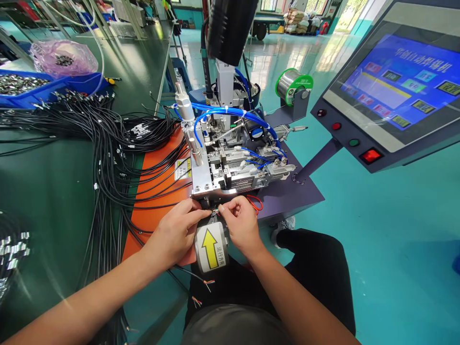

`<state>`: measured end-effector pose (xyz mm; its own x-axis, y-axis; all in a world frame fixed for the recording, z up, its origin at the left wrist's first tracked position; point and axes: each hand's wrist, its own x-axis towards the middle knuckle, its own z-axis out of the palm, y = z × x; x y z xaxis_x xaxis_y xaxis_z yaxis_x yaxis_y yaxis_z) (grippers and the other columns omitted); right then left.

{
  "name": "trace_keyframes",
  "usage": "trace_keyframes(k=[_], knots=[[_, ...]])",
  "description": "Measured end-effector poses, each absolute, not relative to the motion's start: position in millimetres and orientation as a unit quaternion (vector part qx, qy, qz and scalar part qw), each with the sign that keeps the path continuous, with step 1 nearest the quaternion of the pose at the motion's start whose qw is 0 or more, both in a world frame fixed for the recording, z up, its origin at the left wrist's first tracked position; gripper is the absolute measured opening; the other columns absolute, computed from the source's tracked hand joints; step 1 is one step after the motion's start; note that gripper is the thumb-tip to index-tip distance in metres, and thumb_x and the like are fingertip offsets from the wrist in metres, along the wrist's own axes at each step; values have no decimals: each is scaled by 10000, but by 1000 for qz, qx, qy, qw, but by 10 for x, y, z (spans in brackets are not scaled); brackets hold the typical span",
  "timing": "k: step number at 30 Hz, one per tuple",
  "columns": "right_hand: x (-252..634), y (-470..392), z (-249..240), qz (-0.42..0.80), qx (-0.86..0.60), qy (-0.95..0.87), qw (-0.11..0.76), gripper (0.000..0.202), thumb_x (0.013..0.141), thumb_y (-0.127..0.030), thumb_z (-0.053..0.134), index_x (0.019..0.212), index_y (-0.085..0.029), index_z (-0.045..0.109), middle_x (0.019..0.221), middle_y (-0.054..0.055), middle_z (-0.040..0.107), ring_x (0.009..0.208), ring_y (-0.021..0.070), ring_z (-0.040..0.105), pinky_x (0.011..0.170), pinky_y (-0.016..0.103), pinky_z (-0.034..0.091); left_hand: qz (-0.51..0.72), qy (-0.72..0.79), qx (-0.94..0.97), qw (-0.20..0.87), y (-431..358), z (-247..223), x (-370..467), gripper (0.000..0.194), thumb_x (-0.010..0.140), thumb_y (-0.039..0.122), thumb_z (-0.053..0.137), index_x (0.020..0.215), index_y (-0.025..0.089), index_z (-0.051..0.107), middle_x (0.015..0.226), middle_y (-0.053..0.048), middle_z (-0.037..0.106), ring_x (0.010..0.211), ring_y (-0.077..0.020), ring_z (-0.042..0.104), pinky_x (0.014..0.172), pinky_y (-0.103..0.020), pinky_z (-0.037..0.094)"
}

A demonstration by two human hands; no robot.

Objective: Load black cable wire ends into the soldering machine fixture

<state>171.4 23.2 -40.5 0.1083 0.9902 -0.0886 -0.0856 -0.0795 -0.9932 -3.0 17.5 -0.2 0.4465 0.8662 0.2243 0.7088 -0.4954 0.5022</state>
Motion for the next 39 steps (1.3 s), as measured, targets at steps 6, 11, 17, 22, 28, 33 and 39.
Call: trace_keyframes(k=[6, 11, 17, 22, 28, 33, 39], knots=[[1711, 231, -425, 513, -525, -427, 528, 302, 782, -352, 727, 745, -215, 461, 756, -12, 621, 676, 135, 581, 649, 274, 478, 224, 457, 847, 155, 187, -10, -32, 293, 827, 6, 544, 1021, 151, 709, 875, -66, 547, 844, -200, 527, 724, -319, 489], [1704, 231, -436, 506, -531, -426, 530, 301, 781, -344, 726, 747, -212, 457, 753, -12, 623, 670, 131, 574, 641, 266, 469, 221, 450, 851, 159, 198, 13, -39, 303, 813, -8, 554, 1019, 148, 713, 880, -67, 552, 843, -195, 524, 731, -314, 495], [1705, 233, -473, 518, -526, -412, 534, 289, 765, -357, 743, 783, -210, 495, 767, -10, 624, 676, 133, 586, 649, 265, 477, 191, 466, 848, 166, 200, 14, -44, 317, 815, 12, 565, 1052, 165, 710, 897, -70, 544, 854, -200, 537, 743, -326, 508], [1780, 124, -391, 521, -562, -425, 481, 274, 812, -454, 678, 867, -195, 606, 691, -12, 599, 570, 125, 530, 519, 247, 411, 198, 463, 846, 173, 212, -5, -39, 285, 845, 39, 532, 1032, 150, 716, 937, -92, 561, 882, -210, 545, 773, -346, 518], [1821, 56, -280, 560, -554, -467, 401, 345, 805, -487, 655, 816, -145, 694, 658, 25, 619, 578, 140, 524, 500, 257, 384, 191, 466, 847, 170, 213, -14, -38, 310, 837, 40, 543, 1070, 166, 706, 933, -80, 560, 870, -205, 537, 769, -344, 508], [1819, 99, -230, 534, -562, -503, 383, 302, 847, -438, 623, 823, -142, 679, 731, 35, 645, 640, 148, 557, 575, 267, 425, 188, 465, 848, 174, 210, -10, -36, 305, 841, 39, 532, 1060, 156, 709, 926, -81, 555, 868, -205, 530, 768, -339, 507], [1848, 134, -89, 383, -574, -652, 316, 185, 911, -302, 532, 788, -188, 609, 699, -6, 597, 635, 141, 537, 602, 263, 401, 187, 463, 850, 168, 206, 5, -37, 330, 826, 15, 517, 1048, 161, 713, 938, -86, 568, 875, -217, 528, 769, -349, 505]])
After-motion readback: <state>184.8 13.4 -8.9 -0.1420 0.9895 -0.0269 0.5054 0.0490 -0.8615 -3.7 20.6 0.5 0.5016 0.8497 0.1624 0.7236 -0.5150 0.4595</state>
